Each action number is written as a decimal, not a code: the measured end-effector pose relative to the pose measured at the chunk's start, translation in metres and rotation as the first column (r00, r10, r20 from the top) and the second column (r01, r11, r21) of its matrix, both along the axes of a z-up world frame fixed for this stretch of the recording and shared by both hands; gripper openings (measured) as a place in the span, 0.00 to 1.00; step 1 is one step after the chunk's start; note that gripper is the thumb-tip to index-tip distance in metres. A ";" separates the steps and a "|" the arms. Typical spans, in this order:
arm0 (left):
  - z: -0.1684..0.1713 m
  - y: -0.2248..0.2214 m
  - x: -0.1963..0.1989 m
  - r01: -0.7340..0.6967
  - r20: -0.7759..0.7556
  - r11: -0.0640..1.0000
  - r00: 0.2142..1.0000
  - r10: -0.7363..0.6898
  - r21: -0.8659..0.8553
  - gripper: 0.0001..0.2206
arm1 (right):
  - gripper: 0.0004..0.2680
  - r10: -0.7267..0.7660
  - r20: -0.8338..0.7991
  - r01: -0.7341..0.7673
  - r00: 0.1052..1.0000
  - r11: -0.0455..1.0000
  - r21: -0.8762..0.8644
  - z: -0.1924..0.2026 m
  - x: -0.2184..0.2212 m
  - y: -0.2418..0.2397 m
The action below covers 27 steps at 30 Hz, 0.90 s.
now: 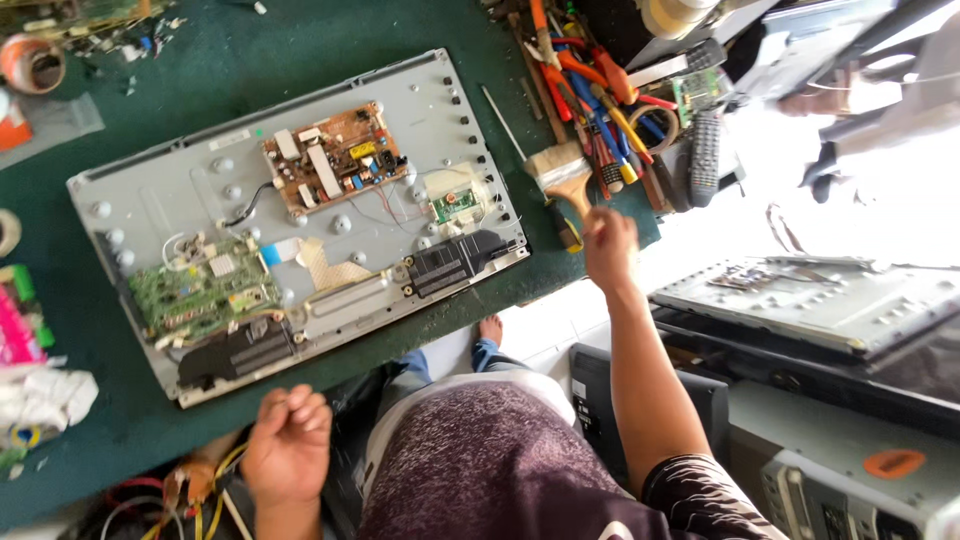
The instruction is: The person repairs an electronic circuit board inside a television by hand, using a screwdriver and a soldering iron to reconnect wires.
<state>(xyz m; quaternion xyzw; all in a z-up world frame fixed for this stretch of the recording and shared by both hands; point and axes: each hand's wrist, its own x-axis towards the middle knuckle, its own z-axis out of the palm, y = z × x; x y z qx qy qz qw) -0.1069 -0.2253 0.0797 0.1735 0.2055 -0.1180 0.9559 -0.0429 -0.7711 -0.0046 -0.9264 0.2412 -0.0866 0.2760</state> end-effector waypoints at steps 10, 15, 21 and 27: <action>-0.025 -0.081 -0.091 -0.143 -0.022 0.981 0.989 0.147 0.132 0.07 | 0.05 0.142 0.188 -0.074 0.972 0.942 -0.327 -0.026 -0.019 -0.049; -0.043 -0.106 -0.130 -0.184 -0.143 0.954 0.965 0.222 0.236 0.06 | 0.19 0.291 -0.026 -0.292 0.956 0.954 -0.065 -0.028 -0.022 -0.009; -0.037 -0.120 -0.143 -0.200 -0.105 0.944 0.967 0.234 0.263 0.06 | 0.19 0.038 -0.199 0.021 0.979 0.958 0.285 -0.016 0.001 0.001; -0.041 -0.111 -0.151 -0.241 -0.067 0.943 0.963 0.262 0.231 0.05 | 0.11 0.093 0.384 -0.370 0.919 0.542 0.754 0.048 -0.062 0.002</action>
